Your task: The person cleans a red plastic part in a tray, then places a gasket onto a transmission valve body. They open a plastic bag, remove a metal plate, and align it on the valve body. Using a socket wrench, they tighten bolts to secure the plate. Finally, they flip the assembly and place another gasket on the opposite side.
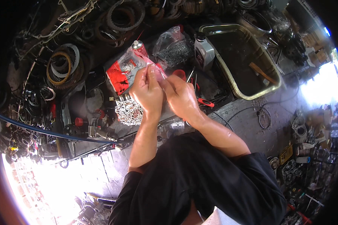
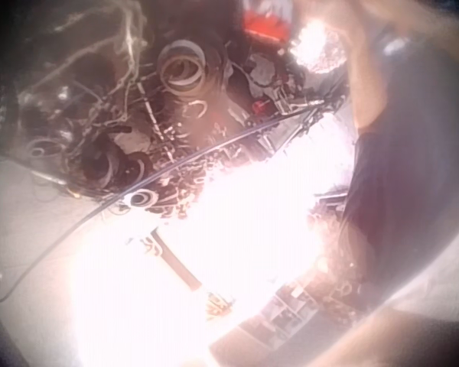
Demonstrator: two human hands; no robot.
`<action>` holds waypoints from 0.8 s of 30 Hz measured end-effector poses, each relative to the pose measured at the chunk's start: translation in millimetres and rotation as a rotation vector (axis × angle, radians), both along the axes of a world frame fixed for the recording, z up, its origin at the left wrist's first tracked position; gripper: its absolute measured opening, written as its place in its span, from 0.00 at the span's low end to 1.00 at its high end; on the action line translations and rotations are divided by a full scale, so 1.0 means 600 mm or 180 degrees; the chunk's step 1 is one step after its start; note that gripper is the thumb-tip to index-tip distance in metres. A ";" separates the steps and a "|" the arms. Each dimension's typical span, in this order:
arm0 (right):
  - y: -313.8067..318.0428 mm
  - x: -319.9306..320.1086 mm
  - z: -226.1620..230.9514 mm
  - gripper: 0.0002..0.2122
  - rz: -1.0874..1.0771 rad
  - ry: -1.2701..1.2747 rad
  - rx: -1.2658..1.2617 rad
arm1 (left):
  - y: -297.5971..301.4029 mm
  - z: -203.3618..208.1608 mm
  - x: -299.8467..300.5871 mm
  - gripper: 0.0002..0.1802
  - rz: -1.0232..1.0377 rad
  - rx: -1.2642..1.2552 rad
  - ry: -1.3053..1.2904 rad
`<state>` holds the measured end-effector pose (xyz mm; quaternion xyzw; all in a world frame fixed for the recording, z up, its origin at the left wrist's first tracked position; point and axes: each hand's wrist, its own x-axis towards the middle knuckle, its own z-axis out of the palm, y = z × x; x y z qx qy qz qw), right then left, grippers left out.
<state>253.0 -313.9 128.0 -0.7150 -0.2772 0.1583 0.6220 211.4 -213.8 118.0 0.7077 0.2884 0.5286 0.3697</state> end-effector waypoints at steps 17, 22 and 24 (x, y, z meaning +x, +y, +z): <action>-0.004 0.008 -0.009 0.10 -0.0016 0.0243 0.0019 | 0.003 -0.012 0.005 0.06 -0.0054 0.0400 0.0169; -0.004 0.008 -0.010 0.10 -0.0018 0.0446 0.0150 | -0.001 -0.010 0.006 0.06 -0.0096 0.0417 0.0163; -0.003 0.005 -0.011 0.10 -0.0051 0.0495 0.0163 | -0.005 -0.007 0.007 0.06 -0.0075 0.0431 0.0142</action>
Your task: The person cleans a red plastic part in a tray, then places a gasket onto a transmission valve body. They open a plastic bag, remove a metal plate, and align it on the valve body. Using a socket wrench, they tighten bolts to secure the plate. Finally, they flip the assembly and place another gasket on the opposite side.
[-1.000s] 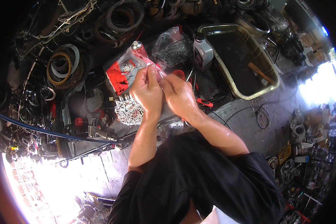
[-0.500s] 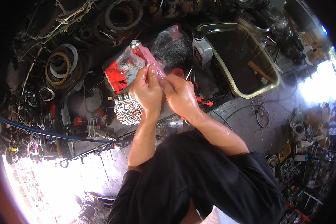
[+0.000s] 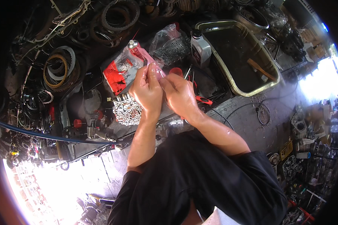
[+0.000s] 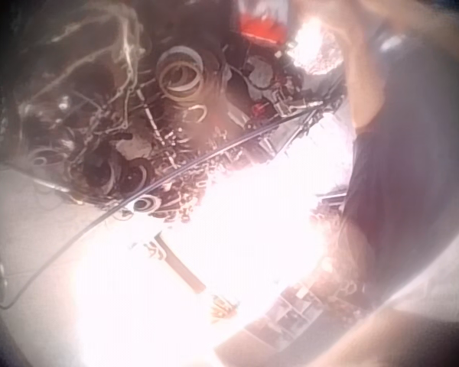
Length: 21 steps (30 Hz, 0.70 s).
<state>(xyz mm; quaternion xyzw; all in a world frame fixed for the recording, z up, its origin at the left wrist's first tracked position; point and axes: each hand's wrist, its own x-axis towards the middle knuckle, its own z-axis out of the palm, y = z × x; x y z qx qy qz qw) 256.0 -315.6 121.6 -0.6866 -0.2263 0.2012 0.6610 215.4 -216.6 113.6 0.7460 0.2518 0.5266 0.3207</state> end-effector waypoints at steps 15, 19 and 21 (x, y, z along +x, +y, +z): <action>-0.001 -0.001 0.001 0.09 -0.0241 -0.0397 -0.0176 | 0.006 -0.009 -0.002 0.05 -0.0177 0.0258 0.0133; 0.001 -0.011 -0.008 0.08 -0.0364 -0.0458 -0.0056 | 0.003 -0.010 0.000 0.05 -0.0063 0.0480 0.0067; 0.003 -0.014 -0.013 0.08 -0.0385 -0.0403 0.0028 | 0.001 -0.011 0.001 0.05 -0.0002 0.0492 0.0048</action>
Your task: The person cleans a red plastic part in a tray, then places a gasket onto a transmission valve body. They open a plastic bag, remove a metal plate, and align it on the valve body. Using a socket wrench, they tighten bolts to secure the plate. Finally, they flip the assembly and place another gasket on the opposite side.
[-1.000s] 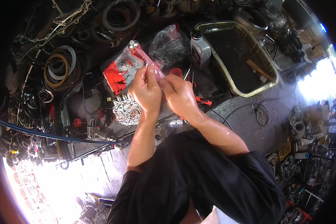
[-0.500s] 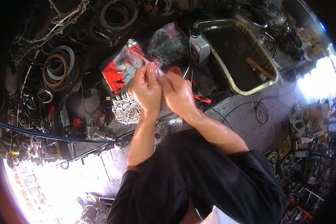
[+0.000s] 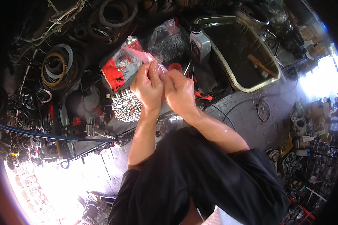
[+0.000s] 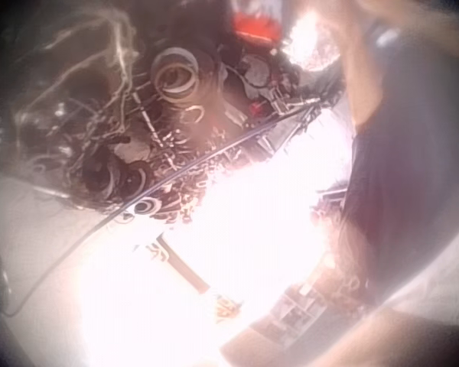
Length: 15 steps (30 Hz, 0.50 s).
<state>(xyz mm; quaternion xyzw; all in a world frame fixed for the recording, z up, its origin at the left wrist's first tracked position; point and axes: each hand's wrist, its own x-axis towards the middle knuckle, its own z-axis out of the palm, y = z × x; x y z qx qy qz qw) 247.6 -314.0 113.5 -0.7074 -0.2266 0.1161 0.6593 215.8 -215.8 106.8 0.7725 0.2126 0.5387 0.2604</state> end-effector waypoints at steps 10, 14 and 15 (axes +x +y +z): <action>0.003 0.024 -0.006 0.08 0.0303 0.0500 0.0118 | 0.006 -0.023 -0.025 0.08 0.0005 0.0432 0.0446; -0.015 0.031 0.001 0.10 0.0503 0.0381 0.0524 | 0.027 -0.017 -0.027 0.07 -0.0569 0.0112 0.0182; -0.016 0.039 0.002 0.09 0.0519 0.0437 0.0347 | 0.025 -0.017 -0.029 0.08 -0.0806 -0.0229 0.0090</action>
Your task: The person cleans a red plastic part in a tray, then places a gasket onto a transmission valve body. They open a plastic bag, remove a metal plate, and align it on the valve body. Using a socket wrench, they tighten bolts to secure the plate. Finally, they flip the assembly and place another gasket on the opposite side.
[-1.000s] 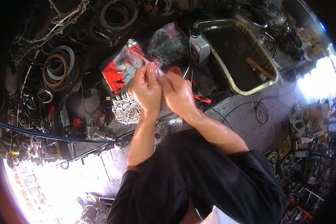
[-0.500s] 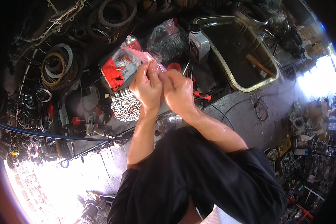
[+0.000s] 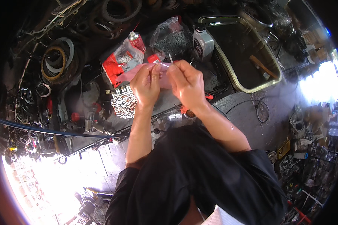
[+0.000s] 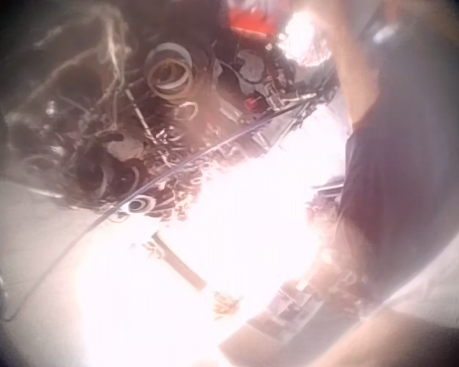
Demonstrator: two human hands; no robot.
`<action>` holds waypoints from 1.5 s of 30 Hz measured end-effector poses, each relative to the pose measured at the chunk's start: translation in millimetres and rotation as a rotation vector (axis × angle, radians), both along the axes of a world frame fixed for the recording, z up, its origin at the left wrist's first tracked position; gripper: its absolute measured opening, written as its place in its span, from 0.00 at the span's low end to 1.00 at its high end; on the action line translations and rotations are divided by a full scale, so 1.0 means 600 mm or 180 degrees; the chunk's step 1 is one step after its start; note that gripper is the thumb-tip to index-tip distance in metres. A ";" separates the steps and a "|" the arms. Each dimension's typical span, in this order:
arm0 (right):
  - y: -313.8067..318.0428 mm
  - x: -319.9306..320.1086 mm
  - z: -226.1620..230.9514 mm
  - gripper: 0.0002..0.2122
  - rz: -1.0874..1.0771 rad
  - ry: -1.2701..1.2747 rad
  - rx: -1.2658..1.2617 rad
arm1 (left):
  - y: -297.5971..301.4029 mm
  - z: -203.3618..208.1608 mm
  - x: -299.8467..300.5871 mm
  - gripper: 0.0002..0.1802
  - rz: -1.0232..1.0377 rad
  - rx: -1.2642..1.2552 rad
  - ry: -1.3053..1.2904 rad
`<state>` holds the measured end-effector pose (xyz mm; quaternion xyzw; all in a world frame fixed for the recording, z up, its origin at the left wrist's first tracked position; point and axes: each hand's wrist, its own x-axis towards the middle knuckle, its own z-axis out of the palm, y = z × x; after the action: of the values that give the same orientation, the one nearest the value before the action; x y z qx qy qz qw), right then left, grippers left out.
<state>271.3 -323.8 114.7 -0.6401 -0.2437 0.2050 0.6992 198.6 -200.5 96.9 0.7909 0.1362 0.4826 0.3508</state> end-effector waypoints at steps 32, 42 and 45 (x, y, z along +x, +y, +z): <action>-0.011 -0.014 0.008 0.10 0.0005 -0.0635 -0.0296 | 0.011 0.023 0.012 0.07 -0.1408 -0.1790 -0.0036; -0.028 0.032 0.031 0.08 -0.0200 -0.0796 -0.0170 | -0.017 -0.006 0.003 0.10 -0.1147 -0.1520 0.0175; -0.032 0.036 0.032 0.06 -0.0076 -0.0743 -0.0225 | 0.000 -0.005 0.005 0.11 -0.1433 -0.1894 -0.0077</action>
<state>293.1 -343.1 133.9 -0.6868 -0.3084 0.1292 0.6454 201.3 -200.3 94.0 0.6587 0.0890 0.3419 0.6643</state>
